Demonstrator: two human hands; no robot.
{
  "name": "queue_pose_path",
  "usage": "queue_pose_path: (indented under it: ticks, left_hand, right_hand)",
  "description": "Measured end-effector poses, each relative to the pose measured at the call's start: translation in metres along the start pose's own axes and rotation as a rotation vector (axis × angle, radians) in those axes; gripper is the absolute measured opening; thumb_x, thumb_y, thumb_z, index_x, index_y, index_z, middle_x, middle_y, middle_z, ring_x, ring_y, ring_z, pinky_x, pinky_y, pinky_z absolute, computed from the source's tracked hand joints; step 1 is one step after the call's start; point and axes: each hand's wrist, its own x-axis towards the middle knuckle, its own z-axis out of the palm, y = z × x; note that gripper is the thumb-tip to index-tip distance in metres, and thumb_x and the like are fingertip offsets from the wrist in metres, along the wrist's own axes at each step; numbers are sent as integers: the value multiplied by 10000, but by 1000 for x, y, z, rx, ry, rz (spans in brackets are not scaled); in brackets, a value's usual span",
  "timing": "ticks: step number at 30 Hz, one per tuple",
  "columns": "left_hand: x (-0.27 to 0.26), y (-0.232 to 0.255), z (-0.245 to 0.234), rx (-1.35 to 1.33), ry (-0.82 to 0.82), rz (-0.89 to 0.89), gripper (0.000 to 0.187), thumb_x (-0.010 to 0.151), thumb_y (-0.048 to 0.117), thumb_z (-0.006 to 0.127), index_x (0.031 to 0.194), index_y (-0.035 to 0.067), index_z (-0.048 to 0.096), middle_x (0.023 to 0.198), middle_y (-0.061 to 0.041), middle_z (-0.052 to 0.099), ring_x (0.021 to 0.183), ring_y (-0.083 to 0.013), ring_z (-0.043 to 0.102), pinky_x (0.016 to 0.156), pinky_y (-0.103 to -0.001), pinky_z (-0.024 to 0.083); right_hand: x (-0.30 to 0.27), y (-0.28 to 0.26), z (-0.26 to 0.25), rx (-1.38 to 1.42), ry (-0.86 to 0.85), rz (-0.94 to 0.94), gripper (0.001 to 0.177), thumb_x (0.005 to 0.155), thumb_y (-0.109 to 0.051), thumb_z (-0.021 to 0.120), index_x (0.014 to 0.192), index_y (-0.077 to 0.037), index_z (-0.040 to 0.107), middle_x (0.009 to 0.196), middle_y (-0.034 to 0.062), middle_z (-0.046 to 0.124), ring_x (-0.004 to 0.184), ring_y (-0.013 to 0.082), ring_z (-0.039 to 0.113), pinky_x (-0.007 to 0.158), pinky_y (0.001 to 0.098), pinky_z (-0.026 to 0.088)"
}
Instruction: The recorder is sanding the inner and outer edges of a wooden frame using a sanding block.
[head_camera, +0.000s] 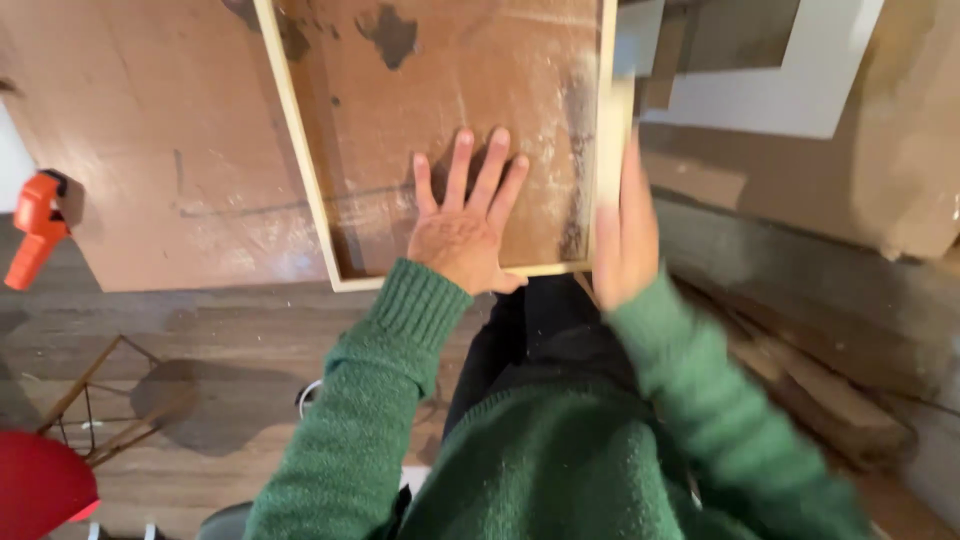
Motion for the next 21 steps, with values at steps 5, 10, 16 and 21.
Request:
queue_pose_path:
  ticks: [5, 10, 16, 21]
  left_hand:
    - [-5, 1, 1, -31, 0, -16, 1453, 453, 698, 883, 1617, 144, 213, 1694, -116, 43, 1551, -421, 6, 1166, -795, 47]
    - [-4, 6, -2, -15, 7, -7, 1441, 465, 694, 886, 1618, 138, 226, 1700, -117, 63, 1556, -414, 15, 1169, -794, 56]
    - [2, 0, -4, 4, -1, -14, 1440, 472, 692, 882, 1625, 152, 207, 1699, -118, 53, 1553, -416, 7, 1166, -784, 61]
    - [0, 3, -4, -17, -65, -36, 1442, 476, 710, 872, 1620, 172, 178, 1695, -102, 18, 1551, -408, -14, 1169, -783, 38]
  right_hand:
    - [7, 16, 6, -5, 27, 119, 543, 1153, -169, 331, 1625, 80, 232, 1616, 303, 380, 1492, 403, 445, 1245, 400, 353]
    - [81, 62, 7, -54, 179, -20, 419, 1218, -181, 420, 1603, -14, 428, 1508, 218, 582, 1368, 349, 627, 1160, 336, 510]
    - [-8, 0, 1, -39, -27, 197, 558, 1146, -203, 339, 1629, 61, 246, 1653, 292, 373, 1545, 414, 398, 1272, 437, 301]
    - [108, 104, 7, 18, 133, -52, 444, 1240, -225, 426, 1582, 46, 344, 1596, 230, 484, 1512, 322, 479, 1264, 351, 380]
